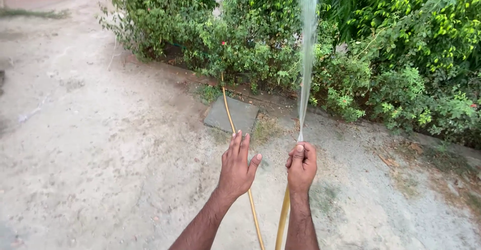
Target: Watering bushes and plants in a backyard using a garden hose.
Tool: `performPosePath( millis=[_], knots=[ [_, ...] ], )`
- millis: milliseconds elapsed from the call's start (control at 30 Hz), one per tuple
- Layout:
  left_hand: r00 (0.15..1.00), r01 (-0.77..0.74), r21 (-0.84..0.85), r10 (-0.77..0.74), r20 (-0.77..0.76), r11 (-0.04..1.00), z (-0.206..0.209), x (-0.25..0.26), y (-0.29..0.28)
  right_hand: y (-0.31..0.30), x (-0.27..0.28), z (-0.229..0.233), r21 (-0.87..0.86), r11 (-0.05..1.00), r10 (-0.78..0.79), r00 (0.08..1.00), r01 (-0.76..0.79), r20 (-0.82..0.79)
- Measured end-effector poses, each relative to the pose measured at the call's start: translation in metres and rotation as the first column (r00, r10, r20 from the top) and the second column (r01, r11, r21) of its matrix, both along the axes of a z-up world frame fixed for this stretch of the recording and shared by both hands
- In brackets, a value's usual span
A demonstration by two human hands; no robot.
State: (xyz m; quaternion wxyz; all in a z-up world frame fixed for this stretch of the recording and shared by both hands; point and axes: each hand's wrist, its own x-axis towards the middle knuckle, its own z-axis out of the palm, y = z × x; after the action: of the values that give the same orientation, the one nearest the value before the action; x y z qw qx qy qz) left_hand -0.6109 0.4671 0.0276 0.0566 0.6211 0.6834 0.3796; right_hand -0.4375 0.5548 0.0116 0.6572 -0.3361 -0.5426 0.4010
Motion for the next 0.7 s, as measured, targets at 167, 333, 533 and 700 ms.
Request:
performPosePath(
  millis=[167, 333, 533, 700],
  knots=[
    [1.000, 0.023, -0.016, -0.024, -0.019, 1.000, 0.017, -0.054, 0.030, 0.020, -0.049, 0.000, 0.029, 0.998, -0.052, 0.999, 0.051, 0.013],
    [0.997, 0.080, -0.041, -0.080, -0.006, 0.996, 0.023, -0.081, 0.052, 0.027, -0.070, 0.003, -0.027, 0.993, -0.115, 0.993, 0.115, -0.003],
    [0.987, 0.156, -0.050, -0.155, 0.033, 0.986, 0.009, -0.092, 0.066, 0.033, -0.067, -0.002, -0.067, 0.972, -0.226, 0.974, 0.226, 0.007],
    [0.980, 0.200, -0.080, -0.198, 0.031, 0.976, 0.005, -0.094, 0.072, 0.028, -0.055, -0.010, -0.081, 0.954, -0.291, 0.957, 0.289, -0.006]
  ],
)
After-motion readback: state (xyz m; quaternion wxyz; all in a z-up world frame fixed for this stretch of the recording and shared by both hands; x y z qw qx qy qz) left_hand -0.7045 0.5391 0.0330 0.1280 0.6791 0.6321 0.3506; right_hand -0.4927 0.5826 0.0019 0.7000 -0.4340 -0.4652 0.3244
